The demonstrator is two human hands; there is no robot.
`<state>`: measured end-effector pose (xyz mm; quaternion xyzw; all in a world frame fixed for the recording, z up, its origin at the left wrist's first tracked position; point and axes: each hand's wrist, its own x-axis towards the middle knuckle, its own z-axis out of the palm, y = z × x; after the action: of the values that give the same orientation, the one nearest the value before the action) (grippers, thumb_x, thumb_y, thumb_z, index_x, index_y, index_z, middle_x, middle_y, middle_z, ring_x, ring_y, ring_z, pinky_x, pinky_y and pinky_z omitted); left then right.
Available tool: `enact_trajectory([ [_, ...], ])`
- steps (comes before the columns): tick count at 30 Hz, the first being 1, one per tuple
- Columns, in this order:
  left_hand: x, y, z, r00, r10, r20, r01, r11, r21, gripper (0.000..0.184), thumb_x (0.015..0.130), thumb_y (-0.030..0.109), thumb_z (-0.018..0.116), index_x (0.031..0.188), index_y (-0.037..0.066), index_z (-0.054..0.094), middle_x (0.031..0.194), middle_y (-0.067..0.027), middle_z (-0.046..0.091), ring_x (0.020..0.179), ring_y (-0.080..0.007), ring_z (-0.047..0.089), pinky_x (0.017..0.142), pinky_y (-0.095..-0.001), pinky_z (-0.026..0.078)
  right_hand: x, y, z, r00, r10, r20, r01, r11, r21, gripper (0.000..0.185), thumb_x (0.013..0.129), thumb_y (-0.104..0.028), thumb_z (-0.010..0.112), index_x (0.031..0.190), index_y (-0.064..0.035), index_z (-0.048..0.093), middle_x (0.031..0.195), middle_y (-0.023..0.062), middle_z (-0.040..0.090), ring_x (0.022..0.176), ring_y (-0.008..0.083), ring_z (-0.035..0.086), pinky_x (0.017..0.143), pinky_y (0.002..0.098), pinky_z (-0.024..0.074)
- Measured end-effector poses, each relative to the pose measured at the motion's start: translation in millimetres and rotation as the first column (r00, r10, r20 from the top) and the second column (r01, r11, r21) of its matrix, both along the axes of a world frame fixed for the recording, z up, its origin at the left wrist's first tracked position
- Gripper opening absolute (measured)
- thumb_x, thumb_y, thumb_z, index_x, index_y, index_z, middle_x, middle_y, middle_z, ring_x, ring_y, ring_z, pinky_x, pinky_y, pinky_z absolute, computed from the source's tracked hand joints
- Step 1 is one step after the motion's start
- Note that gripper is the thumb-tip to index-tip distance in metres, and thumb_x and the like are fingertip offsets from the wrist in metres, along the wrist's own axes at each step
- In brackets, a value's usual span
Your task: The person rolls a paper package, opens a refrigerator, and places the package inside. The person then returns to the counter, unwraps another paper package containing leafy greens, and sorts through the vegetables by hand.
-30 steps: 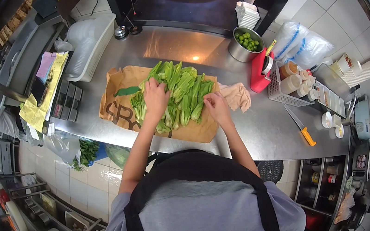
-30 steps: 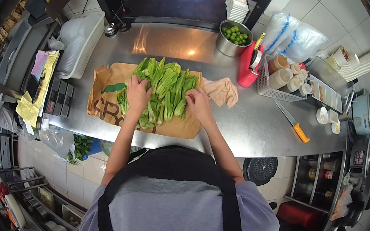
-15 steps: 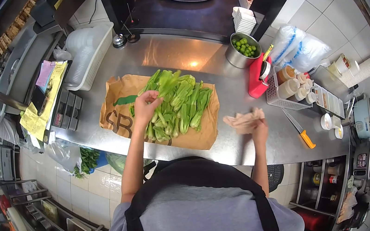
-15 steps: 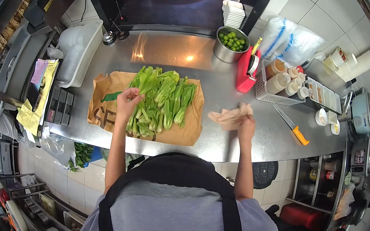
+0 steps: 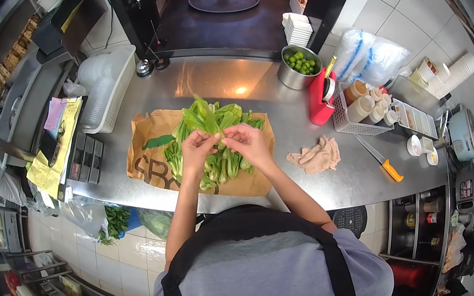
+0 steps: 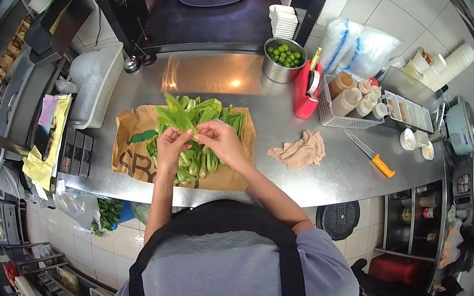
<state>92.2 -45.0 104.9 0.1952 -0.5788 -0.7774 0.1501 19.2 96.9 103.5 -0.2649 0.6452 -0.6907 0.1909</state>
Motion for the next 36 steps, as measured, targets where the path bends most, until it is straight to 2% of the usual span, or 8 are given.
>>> enact_trajectory([
  [5, 6.9, 0.4, -5.6, 0.997, 0.068, -0.041, -0.064, 0.992, 0.105, 0.016, 0.079, 0.011, 0.069, 0.091, 0.005, 0.062, 0.083, -0.0042, 0.066, 0.071, -0.0079, 0.060, 0.060, -0.0217, 0.051, -1.3, -8.6, -7.3, 0.992, -0.012, 0.122, 0.019, 0.998, -0.054, 0.015, 0.080, -0.005, 0.066, 0.091, 0.0040, 0.060, 0.080, 0.0055, 0.061, 0.068, 0.0095, 0.060, 0.058, 0.0216, 0.0503],
  [11, 7.1, 0.8, -18.2, 0.983, 0.177, -0.045, -0.154, 0.937, 0.314, 0.019, 0.080, 0.011, 0.067, 0.096, 0.002, 0.061, 0.084, -0.0062, 0.065, 0.073, -0.0122, 0.062, 0.066, -0.0255, 0.053, 2.3, -11.5, -7.5, 0.945, -0.022, 0.325, 0.089, 0.977, -0.194, 0.011, 0.084, -0.005, 0.061, 0.092, 0.0018, 0.060, 0.084, 0.0062, 0.063, 0.070, 0.0118, 0.062, 0.066, 0.0242, 0.0525],
  [14, 7.5, 0.9, -15.6, 0.982, 0.188, -0.034, -0.161, 0.911, 0.379, 0.020, 0.081, 0.011, 0.066, 0.099, 0.002, 0.061, 0.086, -0.0061, 0.064, 0.075, -0.0136, 0.062, 0.069, -0.0264, 0.053, 6.8, -16.1, -10.4, 0.931, -0.046, 0.362, 0.141, 0.960, -0.241, 0.010, 0.085, -0.004, 0.060, 0.093, 0.0022, 0.059, 0.086, 0.0068, 0.063, 0.073, 0.0123, 0.062, 0.068, 0.0251, 0.0529],
  [19, 7.2, 2.3, -19.7, 0.991, 0.132, -0.035, -0.106, 0.902, 0.418, 0.022, 0.083, 0.010, 0.064, 0.102, 0.002, 0.059, 0.091, -0.0057, 0.064, 0.079, -0.0148, 0.063, 0.073, -0.0280, 0.053, 4.9, -22.0, -13.6, 0.971, -0.083, 0.226, 0.139, 0.960, -0.244, 0.012, 0.084, -0.001, 0.060, 0.094, 0.0045, 0.058, 0.087, 0.0076, 0.063, 0.074, 0.0119, 0.061, 0.069, 0.0235, 0.0512],
  [23, 1.8, 1.8, -29.1, 0.981, 0.178, -0.081, -0.101, 0.816, 0.569, 0.018, 0.084, 0.007, 0.061, 0.102, 0.003, 0.059, 0.093, -0.0065, 0.064, 0.085, -0.0160, 0.063, 0.076, -0.0286, 0.054, 3.9, -28.3, -18.3, 0.979, -0.117, 0.166, 0.163, 0.941, -0.298, 0.011, 0.086, -0.001, 0.057, 0.096, 0.0022, 0.057, 0.090, 0.0077, 0.062, 0.078, 0.0132, 0.061, 0.075, 0.0265, 0.0508],
  [29, -5.1, 2.5, -38.0, 0.963, 0.258, -0.082, -0.136, 0.721, 0.680, 0.018, 0.085, 0.004, 0.059, 0.103, 0.001, 0.056, 0.096, -0.0077, 0.063, 0.089, -0.0157, 0.062, 0.079, -0.0240, 0.053, 8.3, -38.7, -21.3, 0.950, -0.144, 0.278, 0.245, 0.895, -0.372, 0.011, 0.086, -0.003, 0.058, 0.097, 0.0019, 0.057, 0.091, 0.0086, 0.063, 0.080, 0.0132, 0.061, 0.075, 0.0267, 0.0511],
  [33, -9.2, -5.3, -72.1, 0.957, 0.264, -0.118, -0.086, 0.650, 0.755, 0.017, 0.085, 0.003, 0.058, 0.102, 0.001, 0.057, 0.098, -0.0094, 0.063, 0.089, -0.0158, 0.062, 0.076, -0.0233, 0.053, 11.8, -48.8, -25.1, 0.931, -0.075, 0.357, 0.230, 0.881, -0.414, 0.014, 0.086, -0.003, 0.057, 0.099, 0.0020, 0.058, 0.091, 0.0087, 0.063, 0.078, 0.0131, 0.061, 0.075, 0.0265, 0.0515],
  [36, -5.0, -10.4, -60.8, 0.954, 0.284, -0.095, -0.124, 0.662, 0.739, 0.017, 0.085, 0.003, 0.058, 0.102, 0.001, 0.057, 0.097, -0.0097, 0.063, 0.085, -0.0153, 0.063, 0.073, -0.0225, 0.053, 10.6, -50.0, -25.9, 0.908, 0.026, 0.419, 0.164, 0.897, -0.411, 0.017, 0.087, -0.004, 0.056, 0.102, 0.0023, 0.059, 0.090, 0.0083, 0.063, 0.078, 0.0123, 0.061, 0.074, 0.0258, 0.0516],
])
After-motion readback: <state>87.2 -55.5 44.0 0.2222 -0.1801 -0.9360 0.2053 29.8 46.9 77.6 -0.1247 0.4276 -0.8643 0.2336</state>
